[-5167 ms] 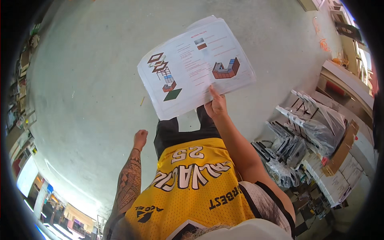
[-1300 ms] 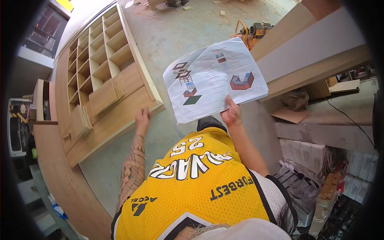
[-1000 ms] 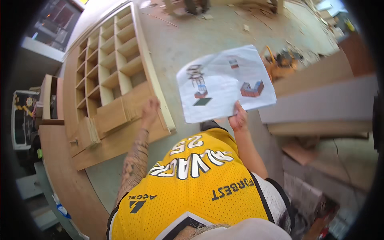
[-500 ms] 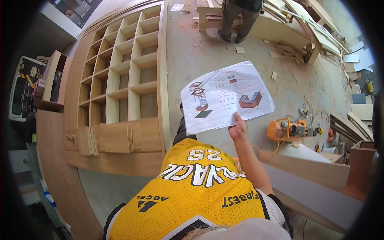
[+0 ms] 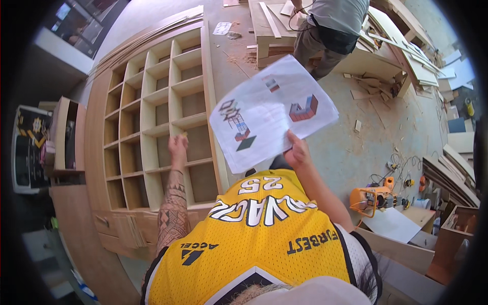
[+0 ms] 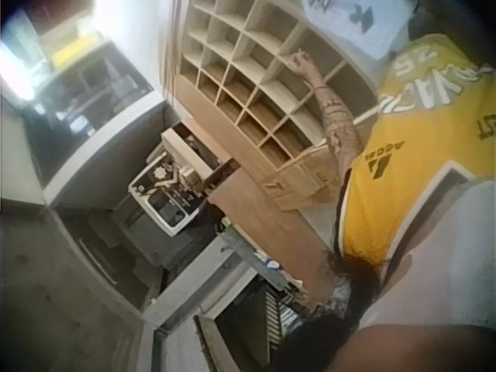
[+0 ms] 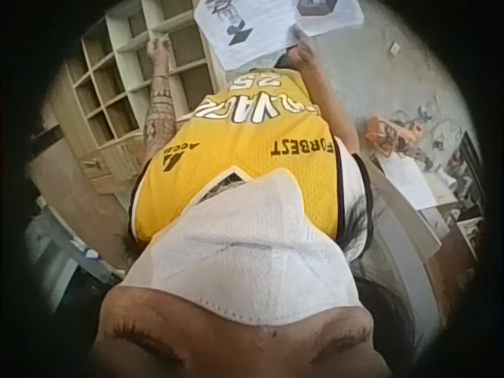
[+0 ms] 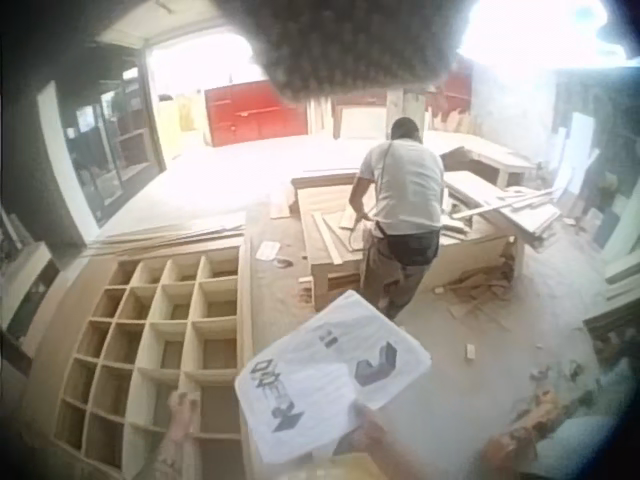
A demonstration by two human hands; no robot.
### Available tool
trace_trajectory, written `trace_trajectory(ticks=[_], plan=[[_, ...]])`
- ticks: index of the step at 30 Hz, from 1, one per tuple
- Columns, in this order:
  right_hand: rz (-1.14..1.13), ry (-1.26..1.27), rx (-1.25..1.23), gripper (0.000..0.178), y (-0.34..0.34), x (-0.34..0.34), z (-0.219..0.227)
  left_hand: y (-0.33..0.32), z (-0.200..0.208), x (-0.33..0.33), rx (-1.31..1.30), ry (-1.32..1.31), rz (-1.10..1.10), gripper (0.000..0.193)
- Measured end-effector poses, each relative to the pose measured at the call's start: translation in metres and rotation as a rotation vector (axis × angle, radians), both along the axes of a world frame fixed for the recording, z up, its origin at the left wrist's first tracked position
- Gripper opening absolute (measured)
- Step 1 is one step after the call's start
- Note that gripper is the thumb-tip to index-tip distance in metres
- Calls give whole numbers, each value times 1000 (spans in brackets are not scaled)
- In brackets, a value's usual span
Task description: The recorder uses a measuring tape and pencil to mark wood for a construction project, referencing a set of printed plans.
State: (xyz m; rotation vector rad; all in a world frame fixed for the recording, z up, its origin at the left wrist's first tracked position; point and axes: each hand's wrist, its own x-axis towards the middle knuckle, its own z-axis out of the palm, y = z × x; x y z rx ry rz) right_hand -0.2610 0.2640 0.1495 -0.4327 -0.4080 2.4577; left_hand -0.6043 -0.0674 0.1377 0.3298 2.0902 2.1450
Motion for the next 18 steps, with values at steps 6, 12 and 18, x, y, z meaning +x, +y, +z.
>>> trace_trajectory(ticks=[6,12,18], plan=[[6,-16,3,45,-18,-17,48,62,149,52,-9,312,-82,14],[97,3,-45,44,-38,-53,37,66,175,121,-72,481,-200,16],[164,-15,-77,43,-43,-68,31,80,180,162,-264,455,-440,19]])
